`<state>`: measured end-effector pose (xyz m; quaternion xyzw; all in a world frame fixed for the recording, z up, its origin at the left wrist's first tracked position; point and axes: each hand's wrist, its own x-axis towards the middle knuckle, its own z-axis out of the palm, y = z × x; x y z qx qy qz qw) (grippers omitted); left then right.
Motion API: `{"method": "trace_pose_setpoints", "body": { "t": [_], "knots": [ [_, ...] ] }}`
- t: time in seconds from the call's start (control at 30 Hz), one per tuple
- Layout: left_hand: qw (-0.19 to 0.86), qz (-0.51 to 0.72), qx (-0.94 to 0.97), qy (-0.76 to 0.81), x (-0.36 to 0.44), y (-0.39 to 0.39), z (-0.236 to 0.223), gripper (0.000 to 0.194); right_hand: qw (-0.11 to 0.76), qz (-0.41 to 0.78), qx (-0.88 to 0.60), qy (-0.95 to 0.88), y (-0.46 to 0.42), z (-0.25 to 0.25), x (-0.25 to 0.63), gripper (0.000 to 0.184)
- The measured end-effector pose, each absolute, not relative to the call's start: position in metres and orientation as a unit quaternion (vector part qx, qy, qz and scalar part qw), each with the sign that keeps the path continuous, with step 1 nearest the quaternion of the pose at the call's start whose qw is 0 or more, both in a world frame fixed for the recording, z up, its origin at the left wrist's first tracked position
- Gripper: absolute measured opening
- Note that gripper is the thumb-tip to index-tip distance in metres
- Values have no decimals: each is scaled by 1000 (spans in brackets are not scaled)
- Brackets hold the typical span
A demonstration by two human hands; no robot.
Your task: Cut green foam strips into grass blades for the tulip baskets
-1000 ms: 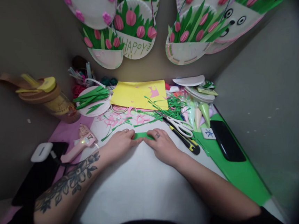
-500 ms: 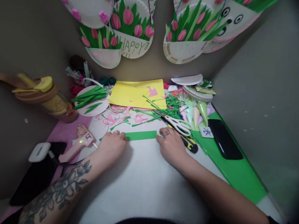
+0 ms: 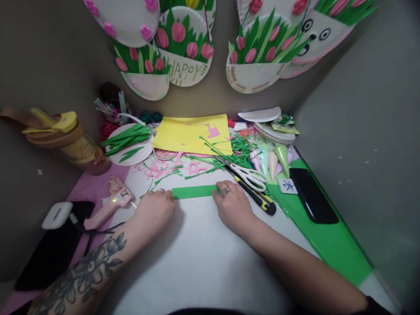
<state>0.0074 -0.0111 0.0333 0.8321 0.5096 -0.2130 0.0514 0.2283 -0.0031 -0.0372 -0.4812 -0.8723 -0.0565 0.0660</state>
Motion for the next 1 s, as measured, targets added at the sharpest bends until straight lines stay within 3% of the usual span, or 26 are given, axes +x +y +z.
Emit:
{"method": "trace_pose_setpoints", "body": {
  "t": [0.43,0.73,1.0],
  "knots": [
    [26,-144,837,527,11,-11,12,29,86,13,-425,-901,-1,-41,194,41],
    [19,-147,878,455,22,-7,-5,50,62,16,-469,-881,-1,-34,217,37],
    [37,-223,829,511,20,-15,21,37,0,23,-540,-841,1,-21,244,35]
  ]
}}
